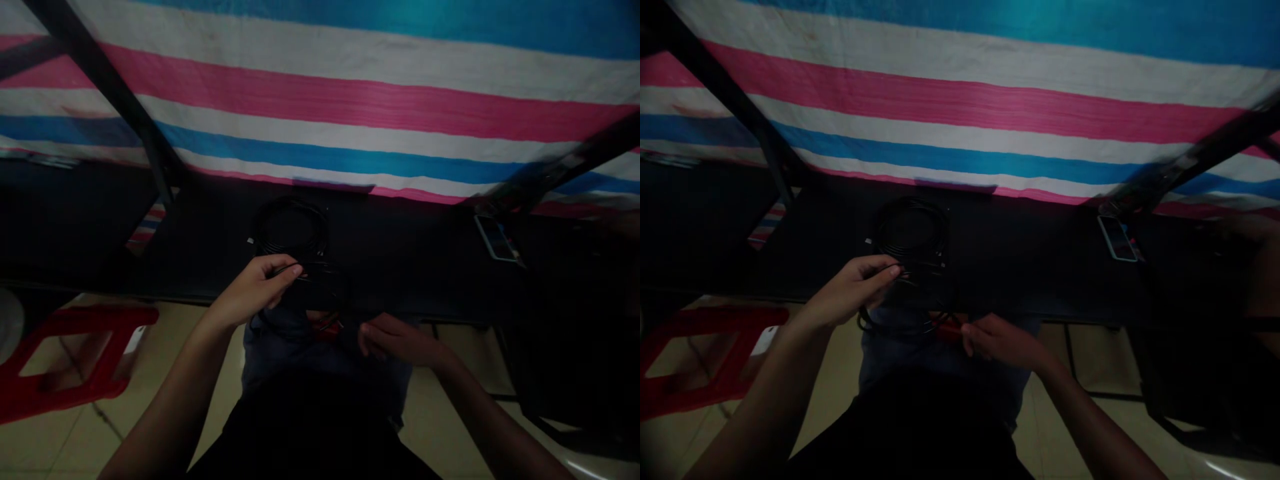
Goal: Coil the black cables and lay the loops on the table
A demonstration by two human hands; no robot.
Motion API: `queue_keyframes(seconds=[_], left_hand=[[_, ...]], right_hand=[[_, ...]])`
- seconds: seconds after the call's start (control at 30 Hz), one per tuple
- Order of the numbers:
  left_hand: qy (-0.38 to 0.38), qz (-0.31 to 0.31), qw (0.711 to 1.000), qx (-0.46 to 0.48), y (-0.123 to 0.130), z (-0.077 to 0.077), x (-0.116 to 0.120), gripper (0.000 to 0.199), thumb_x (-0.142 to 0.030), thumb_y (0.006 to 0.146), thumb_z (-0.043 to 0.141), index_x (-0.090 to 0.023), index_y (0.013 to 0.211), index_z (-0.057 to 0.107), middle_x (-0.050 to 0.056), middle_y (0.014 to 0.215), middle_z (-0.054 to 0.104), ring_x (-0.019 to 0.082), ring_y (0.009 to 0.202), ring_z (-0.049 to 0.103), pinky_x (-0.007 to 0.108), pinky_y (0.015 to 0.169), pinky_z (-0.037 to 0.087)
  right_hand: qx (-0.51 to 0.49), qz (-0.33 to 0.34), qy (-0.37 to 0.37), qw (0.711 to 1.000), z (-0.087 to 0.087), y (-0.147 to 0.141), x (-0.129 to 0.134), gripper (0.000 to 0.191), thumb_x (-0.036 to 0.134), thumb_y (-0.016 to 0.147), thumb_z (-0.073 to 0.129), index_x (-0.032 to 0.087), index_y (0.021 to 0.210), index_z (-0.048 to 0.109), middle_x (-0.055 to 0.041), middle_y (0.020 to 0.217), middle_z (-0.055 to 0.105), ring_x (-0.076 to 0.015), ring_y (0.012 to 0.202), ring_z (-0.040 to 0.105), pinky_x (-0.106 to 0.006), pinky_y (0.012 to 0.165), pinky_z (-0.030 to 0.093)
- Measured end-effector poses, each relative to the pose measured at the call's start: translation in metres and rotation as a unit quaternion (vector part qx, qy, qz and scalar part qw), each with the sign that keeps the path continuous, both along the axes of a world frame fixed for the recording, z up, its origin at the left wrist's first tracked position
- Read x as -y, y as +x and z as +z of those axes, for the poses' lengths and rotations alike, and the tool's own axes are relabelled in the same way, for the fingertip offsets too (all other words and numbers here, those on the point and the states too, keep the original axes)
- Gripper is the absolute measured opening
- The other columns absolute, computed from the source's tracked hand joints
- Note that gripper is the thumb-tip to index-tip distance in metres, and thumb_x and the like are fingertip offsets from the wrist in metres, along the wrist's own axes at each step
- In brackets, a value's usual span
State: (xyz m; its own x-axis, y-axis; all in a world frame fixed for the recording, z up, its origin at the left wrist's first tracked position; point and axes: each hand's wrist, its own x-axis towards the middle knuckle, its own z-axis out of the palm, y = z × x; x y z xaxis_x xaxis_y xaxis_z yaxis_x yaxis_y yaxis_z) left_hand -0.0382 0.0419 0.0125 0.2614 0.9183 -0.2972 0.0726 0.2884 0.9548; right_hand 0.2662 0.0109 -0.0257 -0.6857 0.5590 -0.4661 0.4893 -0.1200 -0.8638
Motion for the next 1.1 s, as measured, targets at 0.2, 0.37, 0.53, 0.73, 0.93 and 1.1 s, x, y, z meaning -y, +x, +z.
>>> queue_keyframes(seconds=[0.2,0.37,0.53,0.73,0.93,1.1], left_hand=[[-0.084,-0.048,0.993,0.061,-0.01,-0.015,0.009,0.039,-0.055,0.085,0.068,-0.016,0.094,0.07,-0.011,0.052,0.03,0.006,0.043,0.023,0.019,0.039,0.021],[-0.027,-0.132,0.99,-0.048,0.007,-0.011,0.022,0.031,-0.045,0.091,0.063,-0.017,0.104,0.071,-0.003,0.069,0.059,0.011,0.059,0.051,0.022,0.053,0.042],[0.061,-0.112,0.991,-0.052,0.032,-0.019,0.016,0.022,-0.032,0.091,0.061,-0.02,0.109,0.067,0.004,0.108,0.071,0.019,0.1,0.064,0.032,0.091,0.05],[-0.075,-0.155,0.985,0.024,0.038,-0.025,0.005,0.042,-0.053,0.093,0.059,-0.017,0.114,0.065,-0.008,0.062,0.046,0.007,0.048,0.035,0.019,0.044,0.028],[-0.087,-0.18,0.979,-0.037,0.048,-0.021,-0.005,0.031,-0.048,0.091,0.064,-0.017,0.089,0.063,-0.009,0.055,0.043,0.006,0.045,0.033,0.017,0.04,0.022],[-0.128,-0.072,0.987,0.066,0.061,-0.026,-0.016,0.034,-0.05,0.085,0.072,-0.021,0.092,0.055,-0.014,0.05,0.032,0.004,0.04,0.021,0.015,0.037,0.017]], right_hand=[[0.115,0.046,0.06,0.99,-0.001,-0.006,-0.01,0.06,0.06,0.099,0.042,0.018,0.061,0.061,0.0024,0.053,0.046,-0.0093,0.047,0.037,-0.025,0.046,0.025],[0.187,0.08,0.028,0.979,-0.013,-0.003,-0.001,0.042,0.045,0.096,0.052,0.018,0.065,0.059,0.0005,0.06,0.052,-0.01,0.051,0.04,-0.025,0.048,0.028],[-0.018,0.004,-0.057,0.998,-0.009,-0.003,0.005,0.07,0.082,0.09,0.034,0.018,0.073,0.058,0.0042,0.058,0.042,-0.0102,0.051,0.037,-0.024,0.048,0.03],[-0.004,-0.094,-0.017,0.995,0.0,0.007,-0.015,0.075,0.08,0.094,0.025,0.019,0.061,0.054,0.0053,0.049,0.037,-0.0094,0.046,0.032,-0.025,0.047,0.026],[0.278,0.012,0.104,0.955,-0.008,0.015,-0.028,0.054,0.054,0.098,0.048,0.016,0.065,0.067,-0.0033,0.058,0.057,-0.0131,0.05,0.047,-0.028,0.051,0.027],[0.155,0.025,0.121,0.98,0.005,-0.002,-0.039,0.045,0.045,0.101,0.043,0.015,0.082,0.071,-0.0031,0.069,0.062,-0.0139,0.06,0.053,-0.026,0.057,0.034]])
